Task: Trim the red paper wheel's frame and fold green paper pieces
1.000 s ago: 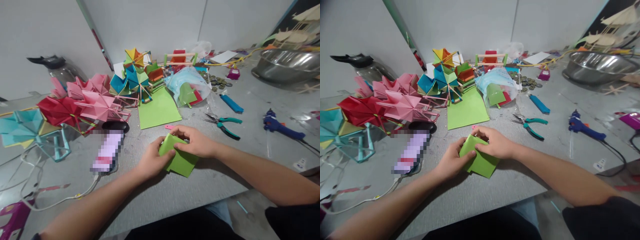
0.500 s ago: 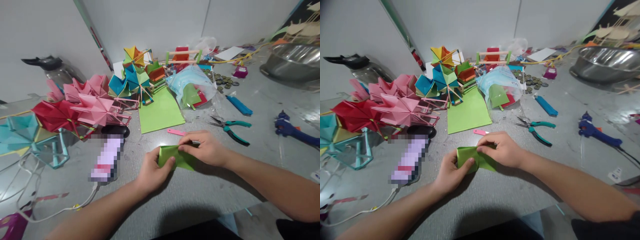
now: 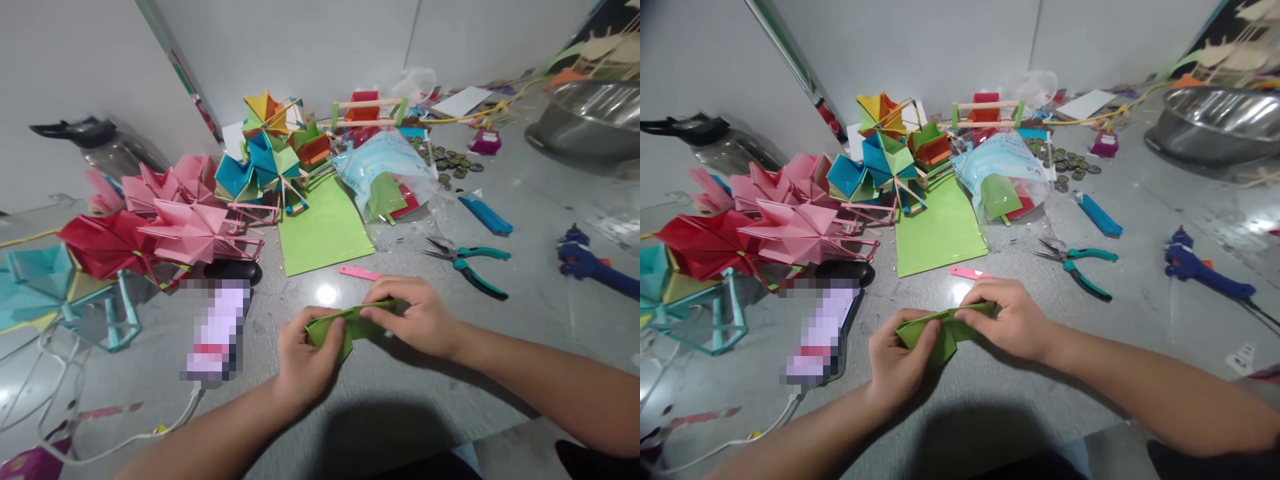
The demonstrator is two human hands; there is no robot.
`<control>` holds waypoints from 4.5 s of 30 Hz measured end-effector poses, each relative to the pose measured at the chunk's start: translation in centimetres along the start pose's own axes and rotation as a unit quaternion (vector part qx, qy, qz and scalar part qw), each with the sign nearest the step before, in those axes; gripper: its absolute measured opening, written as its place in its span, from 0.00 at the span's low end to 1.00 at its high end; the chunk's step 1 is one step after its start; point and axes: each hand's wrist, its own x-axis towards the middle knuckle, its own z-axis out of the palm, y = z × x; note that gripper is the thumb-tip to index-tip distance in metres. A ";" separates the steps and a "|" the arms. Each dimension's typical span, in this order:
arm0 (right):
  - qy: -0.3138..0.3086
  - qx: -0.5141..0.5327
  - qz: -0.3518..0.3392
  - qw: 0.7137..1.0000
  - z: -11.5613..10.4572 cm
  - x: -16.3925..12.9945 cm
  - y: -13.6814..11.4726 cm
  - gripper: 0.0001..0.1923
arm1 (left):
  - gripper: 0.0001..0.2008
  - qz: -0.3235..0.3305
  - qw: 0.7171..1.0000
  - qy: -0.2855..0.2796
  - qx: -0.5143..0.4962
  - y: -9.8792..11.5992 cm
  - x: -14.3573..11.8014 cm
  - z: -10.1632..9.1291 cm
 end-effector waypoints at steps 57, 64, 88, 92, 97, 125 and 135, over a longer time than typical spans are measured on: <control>0.052 0.143 -0.040 0.988 3.0 -2.7 -1.3 0.05 | 0.14 0.207 0.973 -0.059 -0.086 -0.8 -1.8 0.5; 0.081 0.090 -0.061 0.991 1.9 -2.0 -0.4 0.05 | 0.16 0.230 0.970 -0.033 -0.074 -0.9 -1.2 0.3; 0.127 0.081 -0.073 0.986 1.9 -1.5 0.2 0.08 | 0.13 0.156 0.987 -0.005 -0.030 -1.8 -1.2 0.5; 0.124 0.092 -0.062 0.986 1.9 -1.5 0.2 0.08 | 0.09 0.142 0.989 0.039 -0.010 -1.6 -1.0 0.8; 0.117 0.085 -0.058 0.988 1.9 -1.7 0.3 0.08 | 0.05 0.152 0.987 0.050 0.001 -1.1 -0.8 0.8; 0.013 0.107 -0.038 0.993 1.0 -1.3 1.7 0.06 | 0.05 0.128 0.991 0.013 -0.035 -1.6 0.1 0.7; 0.011 0.115 -0.064 0.991 1.1 -1.1 1.5 0.04 | 0.06 0.145 0.986 0.026 -0.072 -1.9 -0.1 0.8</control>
